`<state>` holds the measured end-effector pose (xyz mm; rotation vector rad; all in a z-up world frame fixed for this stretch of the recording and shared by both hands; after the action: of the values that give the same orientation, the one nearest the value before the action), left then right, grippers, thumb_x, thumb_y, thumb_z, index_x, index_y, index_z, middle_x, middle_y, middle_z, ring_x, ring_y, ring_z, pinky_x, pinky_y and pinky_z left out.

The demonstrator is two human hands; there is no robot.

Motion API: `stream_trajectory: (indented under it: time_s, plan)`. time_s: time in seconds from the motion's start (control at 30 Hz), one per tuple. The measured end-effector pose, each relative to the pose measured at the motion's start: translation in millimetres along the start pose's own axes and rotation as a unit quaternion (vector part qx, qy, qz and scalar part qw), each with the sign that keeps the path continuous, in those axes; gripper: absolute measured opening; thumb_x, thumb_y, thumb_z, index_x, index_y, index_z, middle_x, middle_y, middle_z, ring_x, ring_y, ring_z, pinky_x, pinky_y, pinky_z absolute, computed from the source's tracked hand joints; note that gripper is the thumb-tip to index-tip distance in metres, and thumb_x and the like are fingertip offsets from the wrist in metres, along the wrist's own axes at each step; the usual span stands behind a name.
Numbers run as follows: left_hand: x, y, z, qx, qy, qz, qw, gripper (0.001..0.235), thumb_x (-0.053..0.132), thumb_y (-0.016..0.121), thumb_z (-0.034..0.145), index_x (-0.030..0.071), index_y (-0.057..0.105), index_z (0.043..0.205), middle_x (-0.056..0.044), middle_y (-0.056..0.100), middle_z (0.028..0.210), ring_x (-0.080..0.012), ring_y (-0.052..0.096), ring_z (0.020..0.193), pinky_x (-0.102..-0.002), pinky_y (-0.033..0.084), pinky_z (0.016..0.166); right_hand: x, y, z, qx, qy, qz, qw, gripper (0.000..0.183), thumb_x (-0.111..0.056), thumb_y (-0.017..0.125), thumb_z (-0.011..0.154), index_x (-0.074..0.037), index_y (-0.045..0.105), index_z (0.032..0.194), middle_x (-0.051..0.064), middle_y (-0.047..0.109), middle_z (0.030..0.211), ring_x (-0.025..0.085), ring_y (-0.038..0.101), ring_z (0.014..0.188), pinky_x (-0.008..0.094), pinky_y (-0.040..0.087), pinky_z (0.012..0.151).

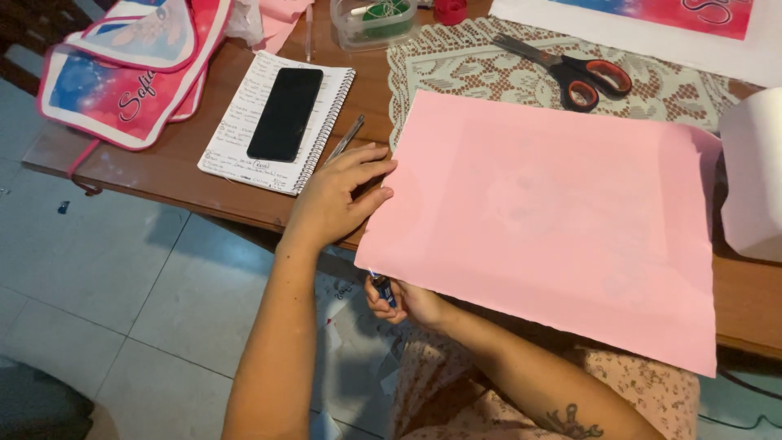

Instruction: Trimming the edges of a pink fabric sheet using scissors

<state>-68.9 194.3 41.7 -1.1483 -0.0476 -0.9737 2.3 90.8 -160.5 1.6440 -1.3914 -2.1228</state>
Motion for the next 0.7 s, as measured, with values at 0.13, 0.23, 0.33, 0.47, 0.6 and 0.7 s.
stream_trajectory:
  time_s: [0.13,0.23,0.33,0.47,0.6,0.7]
  plan:
    - [-2.0,1.7,0.5,-0.003,0.009,-0.004,1.000,0.033,0.026,0.077,0.092,0.020,0.074,0.125,-0.010,0.069,0.131,-0.0343,0.059,0.133,-0.048,0.044,0.113,-0.2,-3.4,-2.5,0.000,-0.007,-0.006,1.000,0.074,-0.072,0.016,0.104,-0.005,0.048,0.101,0.003,0.033,0.072,0.011,0.036,0.056,0.014,0.026,0.035]
    - [-0.8,1.0,0.1,-0.003,0.009,0.003,1.000,0.033,0.027,0.077,0.092,0.020,0.075,0.124,-0.010,0.070,0.130,-0.0338,0.059,0.132,-0.047,0.044,0.113,-0.3,-3.8,-6.9,0.002,-0.017,0.000,1.000,0.073,-0.071,0.018,0.105,-0.004,0.047,0.102,0.003,0.033,0.073,0.010,0.037,0.056,0.013,0.027,0.035]
    - [1.1,0.1,0.4,-0.004,0.004,0.001,1.000,0.033,0.026,0.078,0.091,0.020,0.075,0.124,-0.010,0.070,0.130,-0.0340,0.059,0.133,-0.047,0.044,0.113,-7.5,0.7,-12.5,-0.003,-0.013,0.005,1.000,0.070,-0.071,0.021,0.105,-0.006,0.047,0.102,0.002,0.032,0.074,0.009,0.037,0.058,0.011,0.027,0.037]
    - [-1.4,1.6,0.6,-0.008,0.006,0.004,1.000,0.033,0.026,0.078,0.091,0.021,0.075,0.124,-0.009,0.069,0.131,-0.0327,0.058,0.133,-0.047,0.044,0.113,-6.0,-3.3,-16.8,-0.001,-0.018,-0.006,1.000,0.070,-0.071,0.022,0.104,-0.006,0.047,0.103,0.002,0.034,0.075,0.009,0.038,0.058,0.011,0.027,0.037]
    - [1.9,-0.1,0.9,-0.010,0.008,-0.002,1.000,0.032,0.025,0.077,0.092,0.020,0.075,0.123,-0.011,0.069,0.131,-0.0346,0.059,0.133,-0.048,0.044,0.112,-4.9,-7.4,-20.1,0.007,-0.015,-0.011,1.000,0.069,-0.068,0.019,0.106,-0.005,0.047,0.103,0.002,0.034,0.074,0.010,0.038,0.059,0.012,0.027,0.037]
    - [2.6,-0.4,0.7,-0.008,0.007,0.000,1.000,0.032,0.025,0.077,0.092,0.020,0.075,0.123,-0.010,0.069,0.132,-0.0340,0.058,0.133,-0.048,0.044,0.113,-1.2,-12.9,-22.0,0.008,-0.018,-0.011,1.000,0.070,-0.068,0.018,0.106,-0.004,0.047,0.103,0.003,0.035,0.075,0.010,0.038,0.059,0.012,0.028,0.037]
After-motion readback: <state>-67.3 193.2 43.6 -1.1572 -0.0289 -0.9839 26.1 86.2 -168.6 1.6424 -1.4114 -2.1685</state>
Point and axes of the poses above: each hand's wrist, its own z-axis towards the middle knuckle, its own y-axis out of the palm, x = y × z, the point moved 7 cm from there along z, towards the middle knuckle
